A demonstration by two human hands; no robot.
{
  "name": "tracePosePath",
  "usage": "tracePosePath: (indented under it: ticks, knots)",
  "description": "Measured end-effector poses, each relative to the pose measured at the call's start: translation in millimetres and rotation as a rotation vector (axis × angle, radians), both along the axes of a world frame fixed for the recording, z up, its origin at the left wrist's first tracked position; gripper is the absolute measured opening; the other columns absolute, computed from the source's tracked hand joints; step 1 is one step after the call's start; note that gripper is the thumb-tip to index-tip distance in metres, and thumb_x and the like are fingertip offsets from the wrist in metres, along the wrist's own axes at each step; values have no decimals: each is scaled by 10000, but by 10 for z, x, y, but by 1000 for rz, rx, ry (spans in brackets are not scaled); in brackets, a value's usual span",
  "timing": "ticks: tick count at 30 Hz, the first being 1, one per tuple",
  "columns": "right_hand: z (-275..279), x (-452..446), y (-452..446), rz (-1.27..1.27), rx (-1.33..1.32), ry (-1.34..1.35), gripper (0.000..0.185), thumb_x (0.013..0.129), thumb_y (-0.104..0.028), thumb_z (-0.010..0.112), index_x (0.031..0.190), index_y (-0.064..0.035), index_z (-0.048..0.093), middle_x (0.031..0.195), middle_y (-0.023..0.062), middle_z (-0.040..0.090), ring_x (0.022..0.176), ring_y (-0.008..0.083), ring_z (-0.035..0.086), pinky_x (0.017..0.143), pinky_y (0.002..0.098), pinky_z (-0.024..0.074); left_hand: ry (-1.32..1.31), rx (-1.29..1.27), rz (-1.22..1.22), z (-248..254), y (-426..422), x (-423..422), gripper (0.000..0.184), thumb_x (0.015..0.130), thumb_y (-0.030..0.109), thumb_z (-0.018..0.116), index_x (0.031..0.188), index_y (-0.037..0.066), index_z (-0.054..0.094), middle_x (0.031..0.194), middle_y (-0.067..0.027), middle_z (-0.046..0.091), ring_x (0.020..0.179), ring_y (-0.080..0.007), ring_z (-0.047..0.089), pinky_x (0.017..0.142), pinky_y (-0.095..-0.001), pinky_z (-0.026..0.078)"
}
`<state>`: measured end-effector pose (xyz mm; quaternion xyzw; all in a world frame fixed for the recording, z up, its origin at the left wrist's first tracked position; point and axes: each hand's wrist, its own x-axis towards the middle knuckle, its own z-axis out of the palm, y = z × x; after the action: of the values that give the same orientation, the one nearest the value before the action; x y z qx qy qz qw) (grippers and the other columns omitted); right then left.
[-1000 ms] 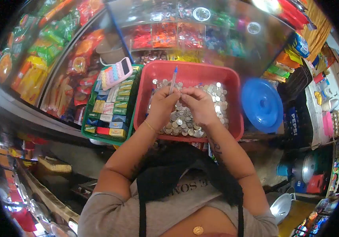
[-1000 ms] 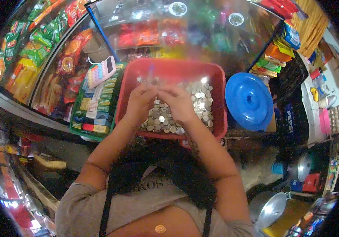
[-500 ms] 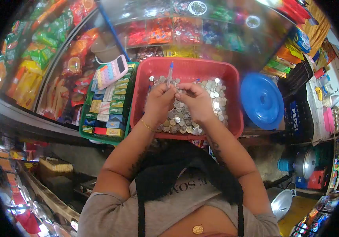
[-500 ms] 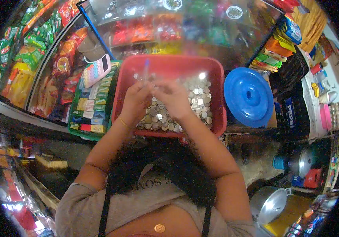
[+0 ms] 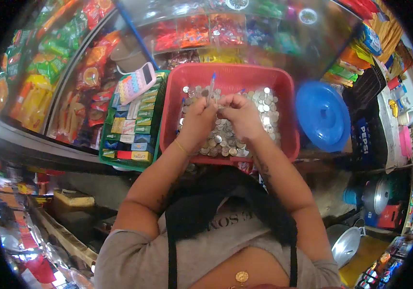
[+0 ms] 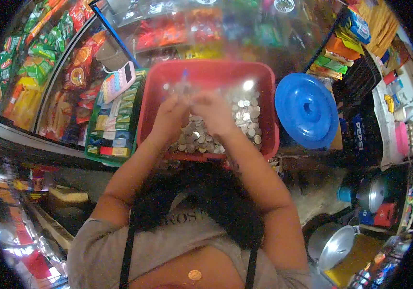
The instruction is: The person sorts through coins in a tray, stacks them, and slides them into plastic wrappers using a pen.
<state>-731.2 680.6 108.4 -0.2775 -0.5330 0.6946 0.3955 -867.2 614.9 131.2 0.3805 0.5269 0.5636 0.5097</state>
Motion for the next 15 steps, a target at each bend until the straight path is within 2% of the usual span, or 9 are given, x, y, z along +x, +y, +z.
tracePosePath:
  ticks: [2,8,11,14,15]
  knots:
    - [21,11,-8,26,44,-28,184,814,55,608,981,-5,655,913,53,669,828,140,638,774,296,527,-81,-51,-26,-6,0,-30,115,960,153,533,859,101,521,672,49,442,512,-44,371,449,-232,307]
    - [260,47,-70,21,93,-110,230,795,25,598,1013,11,671,880,40,663,792,121,619,722,266,496,-759,-181,-120,-115,25,-177,117,945,133,563,856,132,488,700,35,438,501,-62,370,438,-222,303]
    - [311,55,-82,9,19,-120,239,800,9,629,1035,7,674,875,36,659,780,114,612,703,259,486,-575,-102,-48,27,62,-124,101,922,112,603,892,119,507,725,26,468,541,-61,406,438,-229,326]
    - [244,57,-51,-22,9,-133,238,814,8,656,1052,4,676,868,34,656,769,110,608,699,255,486,10,-30,74,104,80,-85,97,904,102,637,943,97,549,775,11,523,608,-84,485,490,-242,386]
    - [238,51,-48,-24,24,-125,236,819,11,663,1055,2,677,870,33,655,765,111,606,699,253,486,68,38,80,111,68,-58,93,895,100,649,942,87,569,782,8,541,624,-92,505,517,-250,406]
